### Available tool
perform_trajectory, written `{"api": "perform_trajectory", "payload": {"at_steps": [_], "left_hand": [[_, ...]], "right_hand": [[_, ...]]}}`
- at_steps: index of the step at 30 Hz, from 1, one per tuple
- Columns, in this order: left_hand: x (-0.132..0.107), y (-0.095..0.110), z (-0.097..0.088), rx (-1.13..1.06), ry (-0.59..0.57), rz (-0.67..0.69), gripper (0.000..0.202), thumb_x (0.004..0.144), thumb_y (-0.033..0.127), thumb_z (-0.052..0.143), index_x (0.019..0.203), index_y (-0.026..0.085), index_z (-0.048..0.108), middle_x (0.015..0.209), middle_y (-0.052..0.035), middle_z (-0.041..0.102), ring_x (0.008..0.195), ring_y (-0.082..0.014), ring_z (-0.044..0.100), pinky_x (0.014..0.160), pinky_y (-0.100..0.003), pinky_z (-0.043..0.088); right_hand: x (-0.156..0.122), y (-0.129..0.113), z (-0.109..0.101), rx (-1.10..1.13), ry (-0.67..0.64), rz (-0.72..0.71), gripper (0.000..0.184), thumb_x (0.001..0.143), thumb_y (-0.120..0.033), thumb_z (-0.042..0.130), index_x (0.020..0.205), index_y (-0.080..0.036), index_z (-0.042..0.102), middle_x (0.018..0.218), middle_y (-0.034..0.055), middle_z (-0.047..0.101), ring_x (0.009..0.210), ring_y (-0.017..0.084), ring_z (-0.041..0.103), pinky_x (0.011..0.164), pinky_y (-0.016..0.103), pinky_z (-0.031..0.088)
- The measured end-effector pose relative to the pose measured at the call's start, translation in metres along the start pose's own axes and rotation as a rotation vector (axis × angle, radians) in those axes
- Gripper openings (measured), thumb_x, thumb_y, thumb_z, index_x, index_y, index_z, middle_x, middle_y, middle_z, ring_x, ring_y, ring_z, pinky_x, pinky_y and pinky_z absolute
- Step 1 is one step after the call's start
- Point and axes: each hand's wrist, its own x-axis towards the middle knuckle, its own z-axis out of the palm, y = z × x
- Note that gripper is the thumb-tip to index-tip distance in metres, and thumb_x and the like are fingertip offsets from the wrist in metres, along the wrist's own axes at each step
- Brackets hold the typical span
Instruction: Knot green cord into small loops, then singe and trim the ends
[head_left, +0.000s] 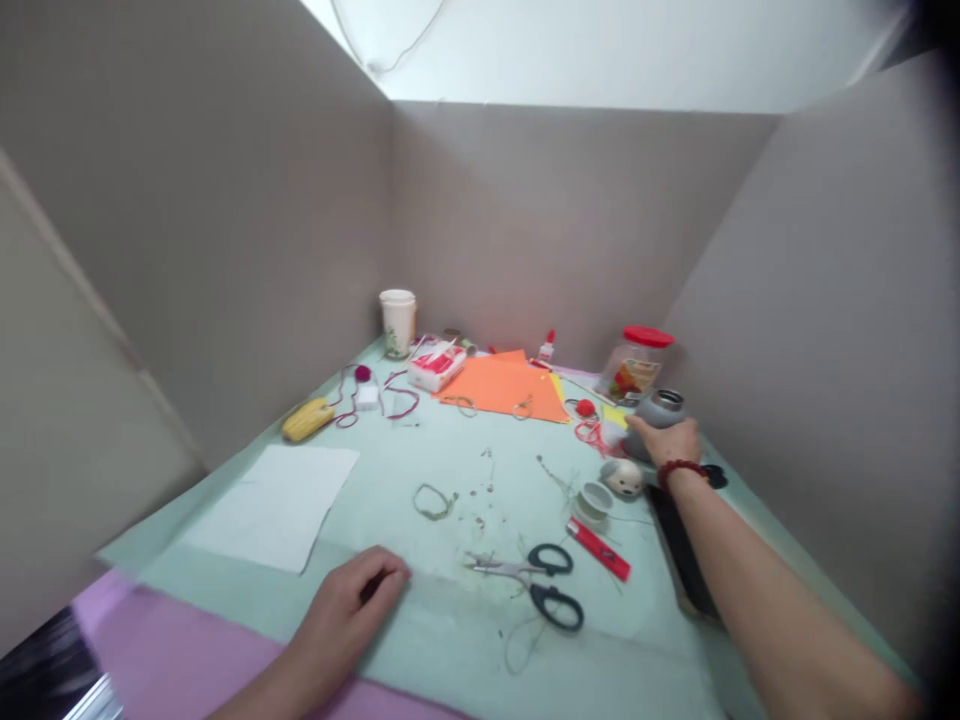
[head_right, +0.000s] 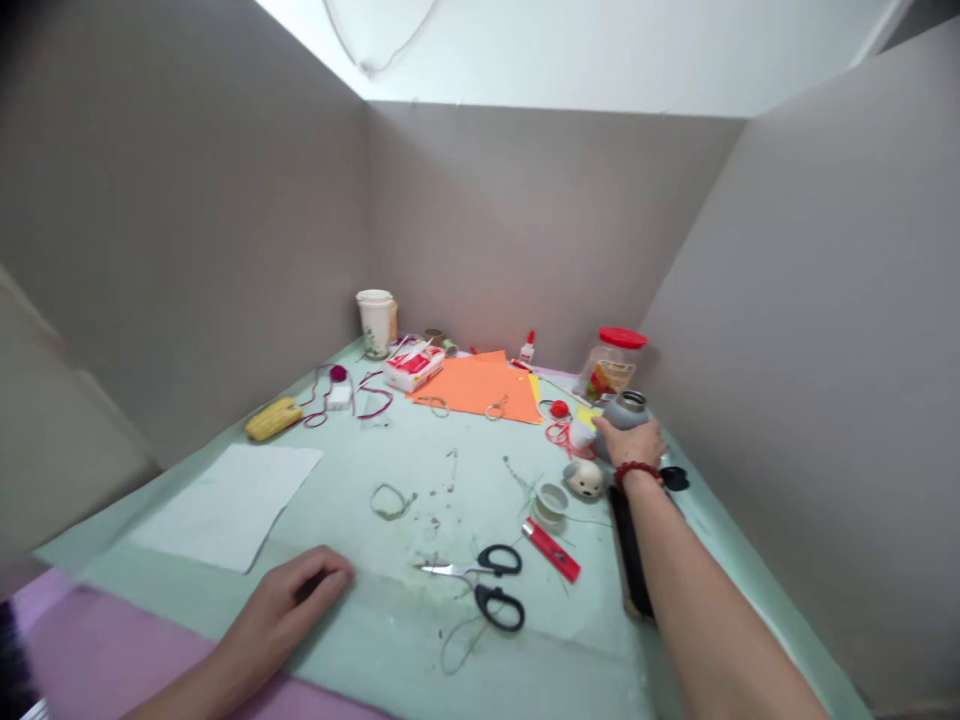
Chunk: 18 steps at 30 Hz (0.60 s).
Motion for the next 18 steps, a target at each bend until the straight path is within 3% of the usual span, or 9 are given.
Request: {"api": "perform_trajectory", "payload": {"at_steps": [7,13,18], "left_hand": [[-0.002,0.006,0.001,-0.008,0.040,-0.011,0.027,0.089,0.034,0.042,0.079,0.019,0.062,0.079,-0.0026,0.064,0.074,-0.0172,0.058,0.068,-0.025,0.043],[-0.002,-0.002,0.000,0.038,0.000,-0.031,0.026,0.090,0.038,0.043,0.083,0.022,0.062,0.084,-0.0002,0.066,0.080,-0.0170,0.059,0.072,-0.022,0.045],[0.000,-0.009,0.000,0.069,-0.042,-0.055,0.028,0.088,0.045,0.044,0.086,0.024,0.062,0.086,0.0011,0.067,0.083,-0.0178,0.061,0.075,-0.020,0.047]], "right_hand": [[-0.004,-0.004,0.000,-0.009,0.006,-0.006,0.084,0.061,-0.054,0.070,0.122,-0.001,0.046,0.119,0.0361,0.052,0.113,0.044,0.050,0.082,0.045,0.041],[-0.004,0.001,-0.005,-0.028,-0.018,-0.062,0.075,0.055,-0.056,0.072,0.110,-0.007,0.055,0.105,0.0260,0.064,0.099,0.039,0.060,0.076,0.042,0.047],[-0.007,0.011,-0.005,-0.034,-0.025,-0.097,0.074,0.058,-0.058,0.068,0.110,-0.007,0.054,0.108,0.0247,0.064,0.100,0.036,0.060,0.079,0.039,0.047]]}}
